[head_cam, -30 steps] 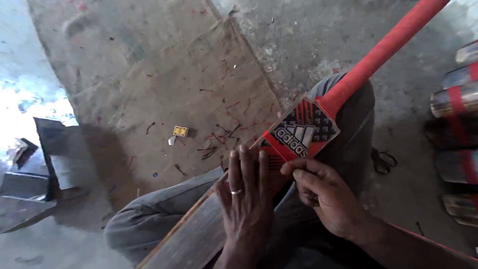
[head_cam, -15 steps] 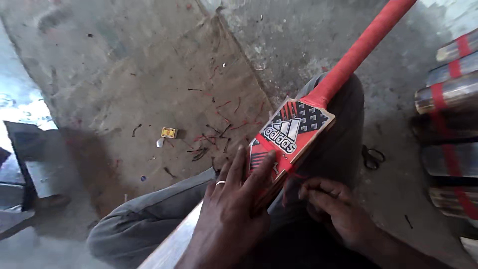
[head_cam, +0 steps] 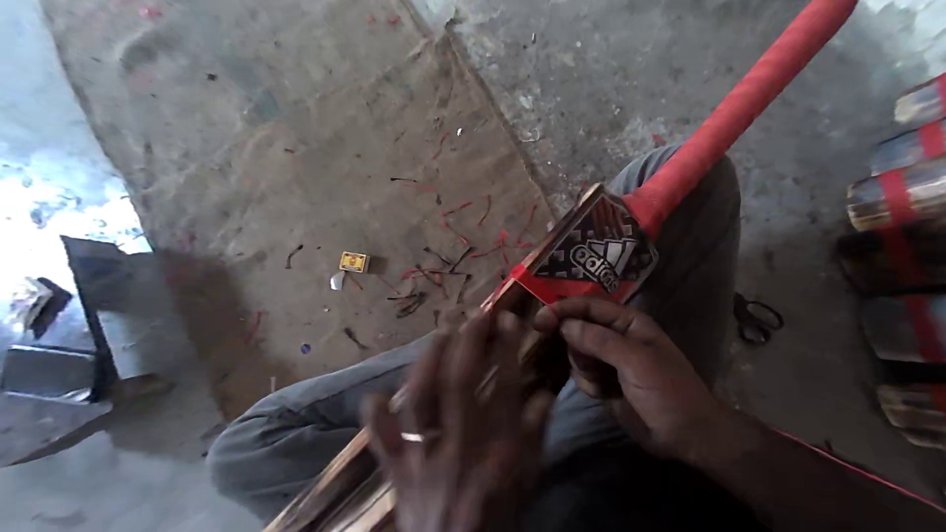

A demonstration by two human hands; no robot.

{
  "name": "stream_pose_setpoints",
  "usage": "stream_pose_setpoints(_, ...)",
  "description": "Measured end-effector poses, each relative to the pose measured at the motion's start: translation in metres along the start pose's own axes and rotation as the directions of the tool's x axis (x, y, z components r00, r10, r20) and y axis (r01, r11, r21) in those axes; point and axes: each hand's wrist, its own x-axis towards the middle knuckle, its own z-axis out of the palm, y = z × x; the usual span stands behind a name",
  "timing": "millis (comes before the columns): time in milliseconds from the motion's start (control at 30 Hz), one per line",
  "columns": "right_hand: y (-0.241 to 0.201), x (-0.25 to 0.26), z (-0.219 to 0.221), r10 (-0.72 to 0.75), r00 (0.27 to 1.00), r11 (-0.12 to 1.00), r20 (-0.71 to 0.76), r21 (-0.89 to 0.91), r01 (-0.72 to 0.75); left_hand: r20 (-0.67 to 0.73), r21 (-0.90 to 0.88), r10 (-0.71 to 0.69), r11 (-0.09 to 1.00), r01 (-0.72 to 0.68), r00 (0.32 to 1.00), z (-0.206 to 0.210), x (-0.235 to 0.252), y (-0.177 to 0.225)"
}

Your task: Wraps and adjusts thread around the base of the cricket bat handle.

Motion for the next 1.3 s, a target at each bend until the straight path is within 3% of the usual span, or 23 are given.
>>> stream_pose_setpoints(67,0.004,-0.002,0.002,0.015,1.0,1.0,-0.016,-0.021,-0.015,0.027,0.252,-0.032,0.967,0.024,0.999,0.032,-0.014,0.022)
stream_pose_setpoints(133,0.015,-0.014,-0.009,0.025,0.998,0.998,-0.063,-0.059,-0.029,-0.019,0.334,-0.043,0.941,0.047,0.999,0.051,-0.012,0.019)
stream_pose_setpoints(267,0.041,-0.045,-0.038,0.039,0.986,0.999,-0.163,0.042,-0.033,-0.025,0.292,0.001,0.956,0.006,1.0,0.049,-0.007,0.013)
stream_pose_setpoints(567,0.066,-0.045,-0.057,0.176,0.98,0.962,-0.089,0.228,-0.152,0.008,0.216,0.05,0.975,-0.05,0.999,0.038,0.004,0.011)
stream_pose_setpoints(700,0.064,-0.043,-0.057,0.135,0.989,0.953,-0.066,0.283,-0.111,0.032,0.156,0.067,0.985,-0.072,0.997,0.03,0.011,0.006)
stream_pose_setpoints(800,0.055,-0.043,-0.052,0.046,0.999,0.971,0.014,0.235,-0.048,0.11,0.023,0.107,0.994,-0.11,0.988,0.01,0.02,-0.002)
stream_pose_setpoints(900,0.041,-0.044,-0.041,-0.033,0.997,0.986,0.075,0.164,0.02,0.246,-0.232,0.175,0.965,-0.118,0.953,-0.011,0.028,-0.018)
stream_pose_setpoints(967,0.034,-0.043,-0.035,-0.074,0.992,0.987,0.102,0.152,0.058,0.365,-0.459,0.228,0.888,-0.039,0.903,-0.021,0.033,-0.03)
stream_pose_setpoints(1033,0.03,-0.041,-0.03,-0.094,0.99,0.986,0.106,0.148,0.078,0.461,-0.665,0.294,0.739,0.106,0.837,-0.02,0.038,-0.04)
stream_pose_setpoints(1100,0.029,-0.033,-0.027,-0.073,0.995,0.992,0.068,0.111,0.065,0.531,-0.728,0.278,0.634,0.262,0.801,-0.013,0.041,-0.049)
stream_pose_setpoints(1133,0.03,-0.028,-0.026,-0.054,0.998,0.994,0.043,0.093,0.049,0.517,-0.699,0.213,0.665,0.265,0.829,-0.01,0.04,-0.05)
stream_pose_setpoints(1167,0.031,-0.021,-0.025,-0.04,0.999,0.996,0.028,0.085,0.037,0.441,-0.618,0.13,0.762,0.196,0.888,-0.009,0.037,-0.049)
stream_pose_setpoints(1233,0.028,-0.009,-0.021,-0.035,0.999,0.998,0.001,0.049,0.035,0.168,-0.364,0.027,0.931,0.037,0.985,-0.003,0.027,-0.037)
stream_pose_setpoints(1300,0.027,-0.005,-0.016,-0.022,0.999,1.0,-0.033,0.021,0.023,0.013,-0.095,-0.007,0.995,0.008,1.0,0.012,0.01,-0.012)
